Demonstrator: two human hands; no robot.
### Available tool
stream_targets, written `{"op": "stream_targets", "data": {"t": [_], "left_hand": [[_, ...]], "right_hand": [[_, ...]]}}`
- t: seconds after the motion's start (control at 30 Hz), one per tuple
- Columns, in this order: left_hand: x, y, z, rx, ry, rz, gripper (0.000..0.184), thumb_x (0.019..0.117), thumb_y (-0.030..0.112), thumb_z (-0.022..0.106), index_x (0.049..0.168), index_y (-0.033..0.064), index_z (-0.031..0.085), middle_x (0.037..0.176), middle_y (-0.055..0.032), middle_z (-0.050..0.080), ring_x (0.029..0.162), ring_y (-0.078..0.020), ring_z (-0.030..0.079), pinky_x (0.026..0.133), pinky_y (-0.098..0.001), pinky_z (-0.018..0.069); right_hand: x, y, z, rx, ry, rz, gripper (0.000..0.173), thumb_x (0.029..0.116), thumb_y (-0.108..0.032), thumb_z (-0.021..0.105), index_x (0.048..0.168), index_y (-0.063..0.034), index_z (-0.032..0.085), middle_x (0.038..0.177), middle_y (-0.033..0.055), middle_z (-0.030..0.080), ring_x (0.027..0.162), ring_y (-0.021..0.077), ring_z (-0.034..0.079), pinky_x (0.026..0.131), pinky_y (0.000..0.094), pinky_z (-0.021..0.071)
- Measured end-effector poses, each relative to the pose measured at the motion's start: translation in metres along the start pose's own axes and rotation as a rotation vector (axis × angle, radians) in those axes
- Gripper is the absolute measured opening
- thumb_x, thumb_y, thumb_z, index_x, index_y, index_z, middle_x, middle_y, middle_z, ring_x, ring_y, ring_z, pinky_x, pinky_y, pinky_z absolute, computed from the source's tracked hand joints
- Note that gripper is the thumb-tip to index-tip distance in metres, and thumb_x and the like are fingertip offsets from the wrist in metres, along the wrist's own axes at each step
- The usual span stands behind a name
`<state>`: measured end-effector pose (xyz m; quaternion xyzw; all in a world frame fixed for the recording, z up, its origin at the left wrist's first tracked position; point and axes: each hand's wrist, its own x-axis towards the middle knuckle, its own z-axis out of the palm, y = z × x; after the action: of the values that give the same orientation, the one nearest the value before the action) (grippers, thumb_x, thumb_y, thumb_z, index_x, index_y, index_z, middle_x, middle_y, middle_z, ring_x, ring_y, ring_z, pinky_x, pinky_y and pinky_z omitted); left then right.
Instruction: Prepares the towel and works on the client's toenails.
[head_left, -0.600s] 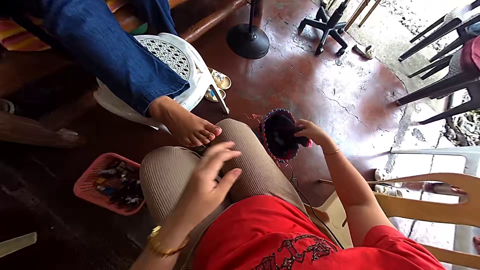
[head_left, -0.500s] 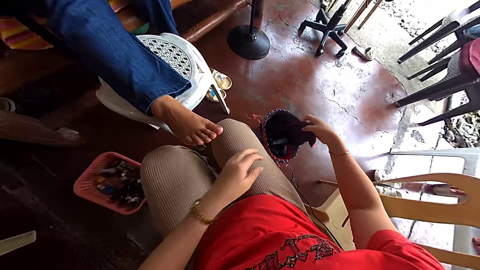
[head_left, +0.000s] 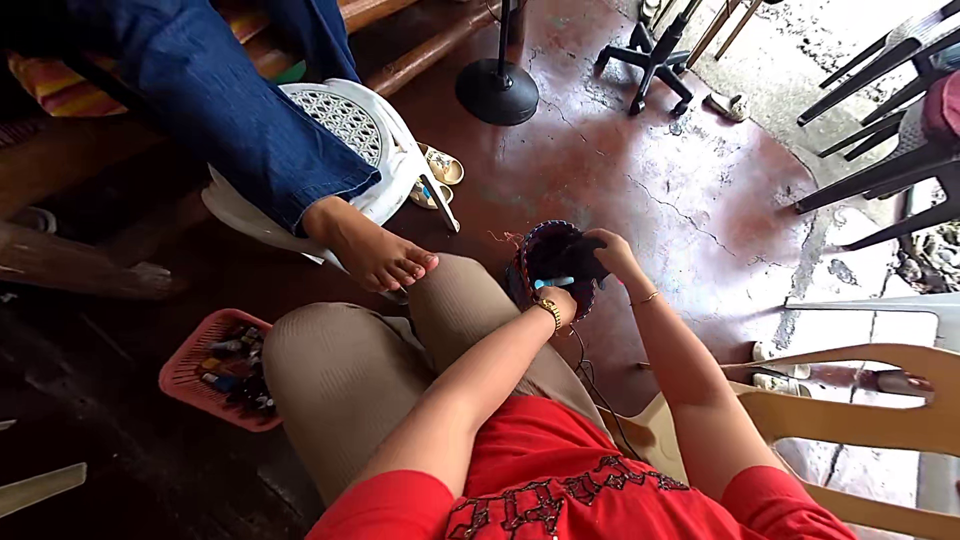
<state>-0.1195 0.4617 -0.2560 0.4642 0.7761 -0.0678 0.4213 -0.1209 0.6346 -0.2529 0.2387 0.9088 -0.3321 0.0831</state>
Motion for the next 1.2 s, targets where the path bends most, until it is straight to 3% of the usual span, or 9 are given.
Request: {"op": "stream_targets", "data": {"t": [0.13,0.27,0.37,0.57,0.7,0.83,0.9,1.0,1.2], "left_hand": [[0.084,-0.004,-0.003,-0.071,-0.06,-0.133,0.04,0.0992,0.008,0.058,0.139,0.0033,0.059,0.136,-0.0333,0.055,0.127,-0.0523,0.053,0.094,-0.0732,0.0448],[0.152,-0.019,0.003,-0.102,-0.022,-0.115,0.032,0.0987,-0.001,0.051,0.128,-0.004,0.063,0.138,-0.031,0.055,0.126,-0.0497,0.055,0.096,-0.0667,0.0484],[0.176,-0.031,-0.015,-0.125,-0.032,-0.012,0.025,0.1,-0.004,0.045,0.115,-0.011,0.065,0.127,-0.0299,0.062,0.124,-0.0474,0.058,0.096,-0.0645,0.0493],[0.196,-0.061,-0.059,-0.217,0.157,0.073,0.031,0.0838,-0.005,0.068,0.114,0.0008,0.07,0.116,-0.0239,0.068,0.114,-0.0437,0.063,0.093,-0.0636,0.0508],[0.153,-0.074,-0.091,-0.172,0.38,0.186,0.03,0.0821,-0.007,0.069,0.109,0.0052,0.074,0.112,-0.0202,0.065,0.107,-0.0376,0.064,0.091,-0.0539,0.0531],[0.052,-0.086,-0.105,-0.197,0.566,0.311,0.02,0.0818,-0.005,0.07,0.097,0.0084,0.074,0.099,-0.0109,0.065,0.096,-0.0284,0.065,0.084,-0.0463,0.0554],[-0.012,-0.099,-0.097,-0.175,0.65,0.364,0.019,0.0794,0.0,0.068,0.092,0.0137,0.074,0.097,-0.0031,0.066,0.09,-0.0199,0.065,0.077,-0.0406,0.0565],[-0.099,-0.126,-0.059,-0.128,0.8,0.33,0.017,0.0781,0.011,0.061,0.089,0.019,0.072,0.098,0.0019,0.065,0.09,-0.0137,0.065,0.074,-0.0357,0.0581],[-0.215,-0.147,0.053,-0.262,0.804,-0.014,0.02,0.0803,0.013,0.054,0.09,0.0159,0.072,0.114,-0.0058,0.067,0.106,-0.0246,0.065,0.086,-0.0465,0.0548]], "right_hand": [[0.019,0.03,0.007,0.05,0.132,0.061,0.032,0.0967,-0.005,0.06,0.125,-0.0164,0.07,0.114,0.0221,0.07,0.1,0.0434,0.068,0.081,0.0659,0.0526],[0.066,0.062,0.003,0.071,0.114,0.046,0.039,0.0875,-0.012,0.082,0.125,-0.0133,0.069,0.111,0.0231,0.071,0.098,0.0449,0.069,0.082,0.0668,0.0535],[0.084,0.082,-0.006,0.114,0.104,0.042,0.043,0.0868,0.0,0.076,0.126,-0.0155,0.069,0.115,0.0226,0.07,0.098,0.0449,0.068,0.08,0.0665,0.0535],[0.112,0.099,-0.054,0.244,0.074,0.06,0.048,0.0837,0.013,0.062,0.124,-0.0118,0.071,0.121,0.0204,0.069,0.107,0.0393,0.067,0.084,0.0636,0.0522],[0.127,0.11,-0.09,0.337,0.008,0.036,0.045,0.0841,0.013,0.064,0.122,-0.0101,0.072,0.122,0.0133,0.07,0.109,0.0262,0.068,0.092,0.0519,0.0555],[0.077,0.102,-0.116,0.462,-0.017,-0.143,0.046,0.0848,0.011,0.064,0.121,-0.0165,0.071,0.11,0.0102,0.073,0.082,0.0216,0.07,0.068,0.0411,0.0587],[0.055,0.08,-0.125,0.512,-0.077,-0.203,0.046,0.0843,0.011,0.065,0.121,-0.0153,0.071,0.11,0.0071,0.073,0.082,0.0164,0.07,0.068,0.0351,0.0601],[0.027,0.04,-0.12,0.522,-0.147,-0.292,0.045,0.0818,0.014,0.069,0.118,-0.0119,0.072,0.11,0.0028,0.074,0.086,0.0105,0.071,0.072,0.0291,0.0614],[0.001,0.002,-0.041,0.517,-0.44,-0.429,0.04,0.082,0.005,0.075,0.118,-0.0118,0.073,0.111,0.0022,0.075,0.096,0.0121,0.072,0.084,0.0344,0.0623]]}}
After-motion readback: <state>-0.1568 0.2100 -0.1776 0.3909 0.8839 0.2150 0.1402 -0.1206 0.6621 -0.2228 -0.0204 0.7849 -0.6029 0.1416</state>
